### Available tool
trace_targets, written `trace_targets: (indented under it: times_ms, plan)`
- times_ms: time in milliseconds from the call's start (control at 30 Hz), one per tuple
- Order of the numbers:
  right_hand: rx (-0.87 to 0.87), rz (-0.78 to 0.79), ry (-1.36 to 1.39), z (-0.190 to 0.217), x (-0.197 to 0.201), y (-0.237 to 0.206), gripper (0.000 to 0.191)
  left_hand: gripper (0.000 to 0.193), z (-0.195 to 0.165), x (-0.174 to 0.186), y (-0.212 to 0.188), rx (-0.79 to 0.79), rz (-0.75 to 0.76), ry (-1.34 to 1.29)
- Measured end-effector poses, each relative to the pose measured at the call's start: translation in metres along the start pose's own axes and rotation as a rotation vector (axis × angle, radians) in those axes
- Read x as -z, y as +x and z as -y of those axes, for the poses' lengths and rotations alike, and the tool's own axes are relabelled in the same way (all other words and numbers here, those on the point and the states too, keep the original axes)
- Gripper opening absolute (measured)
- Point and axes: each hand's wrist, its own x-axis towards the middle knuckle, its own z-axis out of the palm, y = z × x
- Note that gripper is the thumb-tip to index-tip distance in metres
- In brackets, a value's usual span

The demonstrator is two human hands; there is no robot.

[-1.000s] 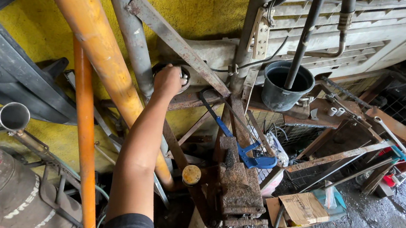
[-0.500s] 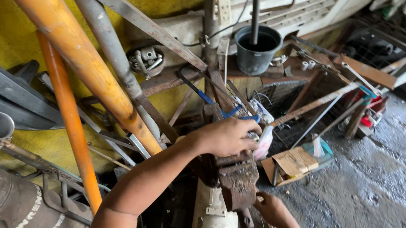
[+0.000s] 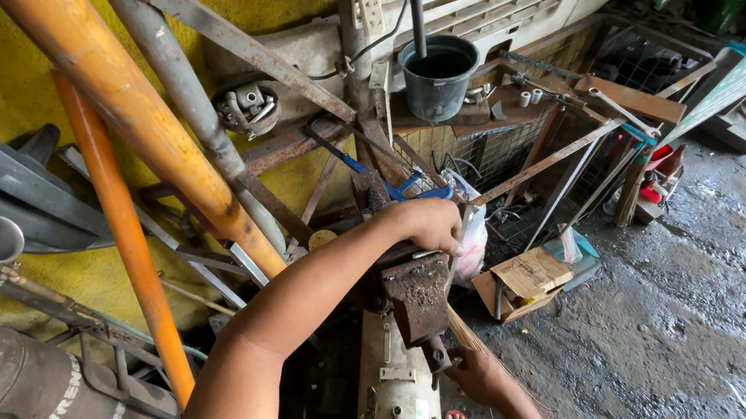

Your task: The person walks through a cluttered workshop carrying metal parts, then secures a part in a bench vise. They use a hacksaw to cut the metal part and later use a wrench to tighten the vise.

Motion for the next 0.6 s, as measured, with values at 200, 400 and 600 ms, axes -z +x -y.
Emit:
trace_targets:
  times_ms: [200, 400, 600]
  plan:
    - [0.194, 0.204, -0.154, 0.033, -0.02, -0.036, 0.04, 0.037, 0.013, -0.001, 0.009, -0.017, 0.054, -0.057]
    - [0.563, 0.396, 0.003, 0.118, -0.029, -0.092, 0.082, 0.033, 0.011, 0.006, 0.0, 0.039, 0.075, -0.275]
    - [0.853, 0.103, 0.445, 0.142, 0.025, -0.13, 0.091, 0.035, 0.012, 0.007, -0.001, 0.007, 0.066, -0.325]
